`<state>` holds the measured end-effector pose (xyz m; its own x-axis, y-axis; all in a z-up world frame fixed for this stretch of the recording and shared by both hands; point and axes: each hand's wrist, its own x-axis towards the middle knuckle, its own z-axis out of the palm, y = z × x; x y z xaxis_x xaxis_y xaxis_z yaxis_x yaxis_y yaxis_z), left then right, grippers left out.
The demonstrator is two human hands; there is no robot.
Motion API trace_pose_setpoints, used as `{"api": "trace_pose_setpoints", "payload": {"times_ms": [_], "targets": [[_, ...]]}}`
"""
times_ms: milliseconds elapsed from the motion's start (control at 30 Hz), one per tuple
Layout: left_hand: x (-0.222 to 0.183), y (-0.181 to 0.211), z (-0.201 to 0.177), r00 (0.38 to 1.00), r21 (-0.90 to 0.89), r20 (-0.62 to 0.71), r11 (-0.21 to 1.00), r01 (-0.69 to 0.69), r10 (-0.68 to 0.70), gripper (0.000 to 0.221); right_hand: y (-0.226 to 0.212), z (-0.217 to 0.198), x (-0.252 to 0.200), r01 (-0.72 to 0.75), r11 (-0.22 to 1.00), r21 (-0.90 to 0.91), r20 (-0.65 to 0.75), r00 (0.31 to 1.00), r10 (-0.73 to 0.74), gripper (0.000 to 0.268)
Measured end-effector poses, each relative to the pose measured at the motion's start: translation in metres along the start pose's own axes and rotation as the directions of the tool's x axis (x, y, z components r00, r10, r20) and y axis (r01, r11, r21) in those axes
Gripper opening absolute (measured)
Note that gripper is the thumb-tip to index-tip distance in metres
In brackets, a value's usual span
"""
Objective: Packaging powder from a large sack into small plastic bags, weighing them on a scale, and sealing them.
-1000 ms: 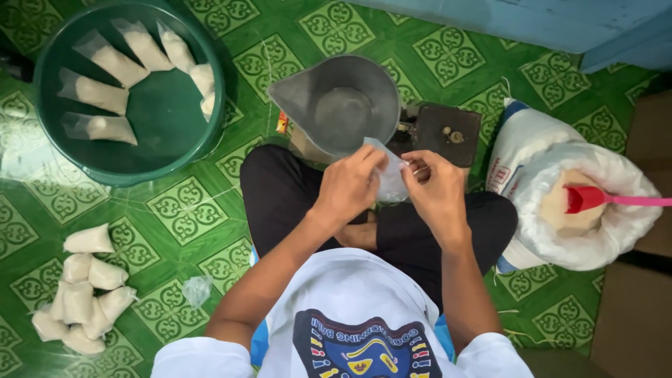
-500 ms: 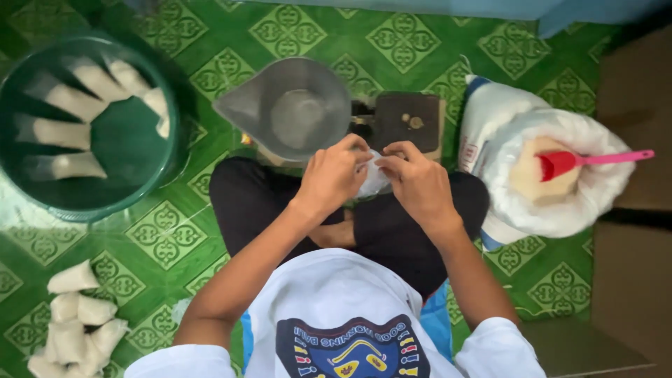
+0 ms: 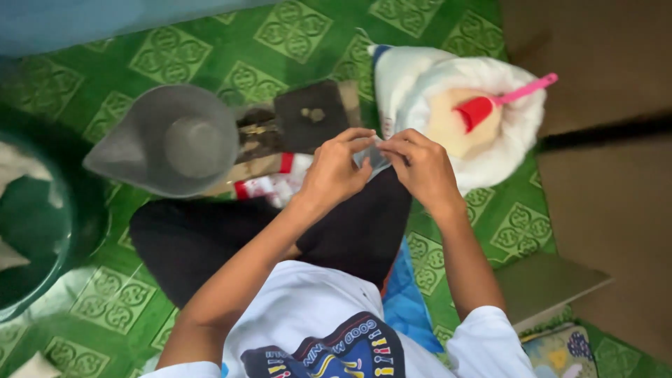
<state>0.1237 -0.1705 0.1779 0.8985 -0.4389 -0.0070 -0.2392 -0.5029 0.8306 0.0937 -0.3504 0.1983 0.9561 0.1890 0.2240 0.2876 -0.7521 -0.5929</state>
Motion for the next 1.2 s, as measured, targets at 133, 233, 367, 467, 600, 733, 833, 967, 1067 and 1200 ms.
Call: {"api": "trace_pose_setpoints", "payload": {"times_ms": [133,233,367,467,600,733,833,967,1067,1200], "targets": [[0.023,0.009,0.042,0.999,-0.113,-0.009,0.993,-0.043,0.042,0.040,0.039,-0.013,-0.018,-0.020,1.000,0.011,-0.090,0.996,0.021,0.014],[0.035,0.015,0.063,0.998,-0.171,-0.003,0.983,-0.063,0.063,0.042,0.059,-0.020,-0.026,-0.026,0.998,0.065,-0.128,0.991,0.035,0.017],[0.046,0.017,0.082,0.997,-0.138,0.071,0.990,-0.020,0.030,0.043,0.077,-0.027,-0.032,-0.104,0.975,0.195,-0.115,0.985,0.128,0.018],[0.055,0.010,0.097,0.996,-0.110,0.093,0.994,0.005,0.005,0.045,0.114,-0.021,-0.039,-0.165,0.930,0.329,-0.122,0.969,0.216,0.019],[0.059,0.014,0.096,0.995,-0.096,0.098,0.995,0.029,-0.020,0.046,0.181,-0.034,-0.038,-0.293,0.911,0.289,-0.187,0.916,0.354,0.019],[0.062,0.017,0.093,0.995,-0.089,0.101,0.995,0.034,-0.025,0.047,0.268,-0.034,-0.038,-0.433,0.887,-0.164,-0.208,0.894,0.398,0.054],[0.064,0.021,0.091,0.991,-0.072,0.118,0.995,0.064,-0.055,0.048,0.256,-0.045,-0.024,-0.495,0.817,-0.297,-0.043,0.861,0.506,0.075],[0.067,0.026,0.087,0.993,-0.073,0.101,0.995,0.070,-0.063,0.047,0.190,-0.069,0.011,-0.549,0.780,-0.300,0.204,0.762,0.615,0.085],[0.071,0.033,0.082,0.993,-0.066,0.099,0.995,0.069,-0.062,0.044,0.257,-0.044,-0.003,-0.580,0.769,-0.267,0.177,0.755,0.631,0.086],[0.077,0.041,0.074,0.994,-0.097,0.094,0.993,0.060,-0.051,0.041,0.274,-0.036,-0.005,-0.608,0.767,-0.205,0.091,0.768,0.634,0.083]]}}
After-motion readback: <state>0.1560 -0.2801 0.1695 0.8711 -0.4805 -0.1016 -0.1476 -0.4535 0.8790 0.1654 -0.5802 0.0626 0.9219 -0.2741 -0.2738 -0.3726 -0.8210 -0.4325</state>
